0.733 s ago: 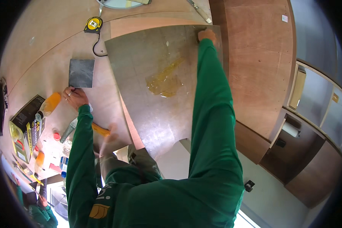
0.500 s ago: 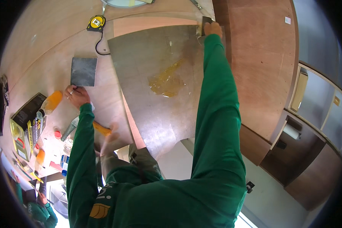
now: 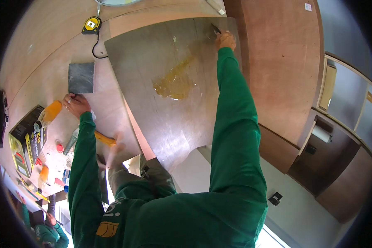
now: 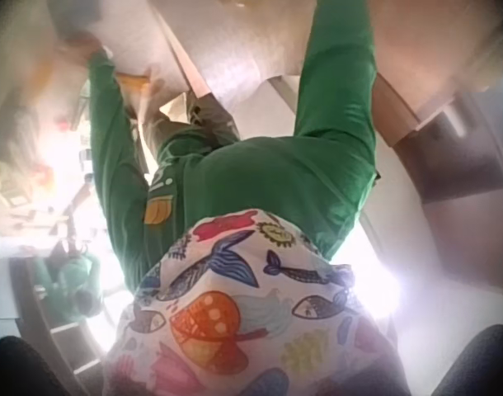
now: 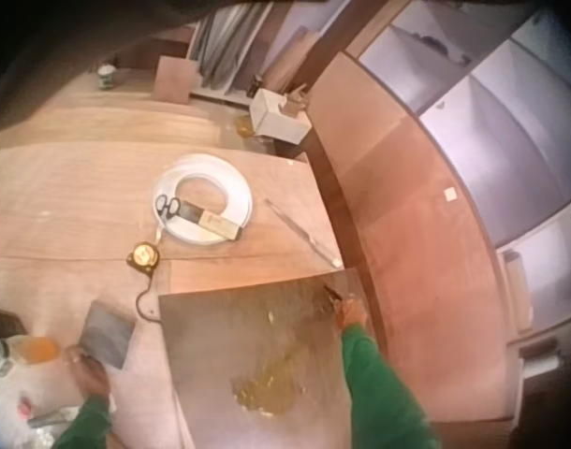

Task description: The person positions a piece of laminate onto a wooden board, then pours adhesive from a container onto another wooden board and spreads it using a scraper.

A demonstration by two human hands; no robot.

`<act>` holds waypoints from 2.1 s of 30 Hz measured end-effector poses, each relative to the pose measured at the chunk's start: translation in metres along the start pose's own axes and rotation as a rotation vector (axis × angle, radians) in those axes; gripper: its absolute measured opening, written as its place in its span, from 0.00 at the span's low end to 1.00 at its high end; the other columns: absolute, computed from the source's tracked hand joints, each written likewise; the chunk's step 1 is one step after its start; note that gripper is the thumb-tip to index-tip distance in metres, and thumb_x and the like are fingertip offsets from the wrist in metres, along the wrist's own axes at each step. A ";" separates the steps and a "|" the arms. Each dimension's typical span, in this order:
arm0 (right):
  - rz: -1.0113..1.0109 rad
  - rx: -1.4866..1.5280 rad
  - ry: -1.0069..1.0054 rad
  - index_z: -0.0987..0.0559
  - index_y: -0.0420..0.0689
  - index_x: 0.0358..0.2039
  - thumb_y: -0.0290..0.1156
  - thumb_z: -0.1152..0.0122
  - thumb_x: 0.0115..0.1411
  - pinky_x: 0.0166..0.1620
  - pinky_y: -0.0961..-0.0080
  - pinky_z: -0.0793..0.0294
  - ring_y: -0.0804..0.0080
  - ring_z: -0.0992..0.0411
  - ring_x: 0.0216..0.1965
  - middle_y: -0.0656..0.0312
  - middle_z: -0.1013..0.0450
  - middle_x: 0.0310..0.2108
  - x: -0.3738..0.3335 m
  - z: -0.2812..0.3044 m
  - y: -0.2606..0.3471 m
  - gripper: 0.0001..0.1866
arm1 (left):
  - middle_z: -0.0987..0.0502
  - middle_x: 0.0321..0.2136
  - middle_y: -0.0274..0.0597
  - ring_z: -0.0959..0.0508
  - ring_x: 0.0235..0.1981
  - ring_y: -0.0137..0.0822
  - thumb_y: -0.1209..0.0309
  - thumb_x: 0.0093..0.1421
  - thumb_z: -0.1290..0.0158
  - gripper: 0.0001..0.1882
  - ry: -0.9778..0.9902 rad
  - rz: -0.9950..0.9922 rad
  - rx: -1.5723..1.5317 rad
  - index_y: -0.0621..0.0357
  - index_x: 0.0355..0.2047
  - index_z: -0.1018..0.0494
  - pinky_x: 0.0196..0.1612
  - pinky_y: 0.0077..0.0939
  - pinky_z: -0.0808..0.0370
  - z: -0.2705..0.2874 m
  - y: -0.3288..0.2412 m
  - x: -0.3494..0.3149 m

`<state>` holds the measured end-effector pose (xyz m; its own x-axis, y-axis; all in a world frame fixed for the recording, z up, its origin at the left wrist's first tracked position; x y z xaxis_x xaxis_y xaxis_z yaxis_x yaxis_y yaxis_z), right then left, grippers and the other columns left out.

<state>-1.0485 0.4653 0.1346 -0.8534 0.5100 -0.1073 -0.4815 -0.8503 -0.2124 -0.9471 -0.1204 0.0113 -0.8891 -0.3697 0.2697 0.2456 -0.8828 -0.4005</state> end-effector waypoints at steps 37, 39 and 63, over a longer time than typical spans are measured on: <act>0.539 0.117 -0.219 0.24 0.64 0.52 0.28 0.50 0.62 0.52 0.63 0.32 0.59 0.31 0.48 0.61 0.27 0.46 -0.026 0.005 -0.049 0.20 | 0.32 0.32 0.54 0.29 0.36 0.57 0.76 0.50 0.53 0.06 -0.037 0.016 -0.037 0.63 0.30 0.33 0.39 0.50 0.32 0.005 -0.011 0.000; 0.574 0.070 -0.207 0.24 0.66 0.52 0.32 0.50 0.63 0.54 0.61 0.34 0.63 0.32 0.51 0.65 0.28 0.49 -0.006 0.009 -0.034 0.18 | 0.32 0.32 0.54 0.29 0.36 0.57 0.76 0.50 0.53 0.06 -0.056 0.023 -0.085 0.63 0.30 0.34 0.39 0.50 0.32 0.004 -0.011 0.000; 0.671 -0.071 0.089 0.27 0.64 0.55 0.22 0.43 0.53 0.52 0.63 0.31 0.64 0.31 0.50 0.68 0.28 0.51 -0.108 -0.027 -0.126 0.30 | 0.32 0.33 0.53 0.28 0.33 0.58 0.76 0.51 0.54 0.06 -0.057 -0.045 -0.037 0.63 0.30 0.34 0.36 0.52 0.32 0.004 -0.013 -0.001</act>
<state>-0.8901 0.5209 0.1469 -0.9416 -0.1137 -0.3169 0.1634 -0.9773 -0.1348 -0.9480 -0.1099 0.0203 -0.8750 -0.3470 0.3375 0.1904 -0.8878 -0.4190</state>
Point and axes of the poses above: each hand's wrist, its own x-axis towards the middle knuckle, its own z-axis out of the back of the hand, y = z × x, the point moved 1 cm from there along x, towards the middle knuckle
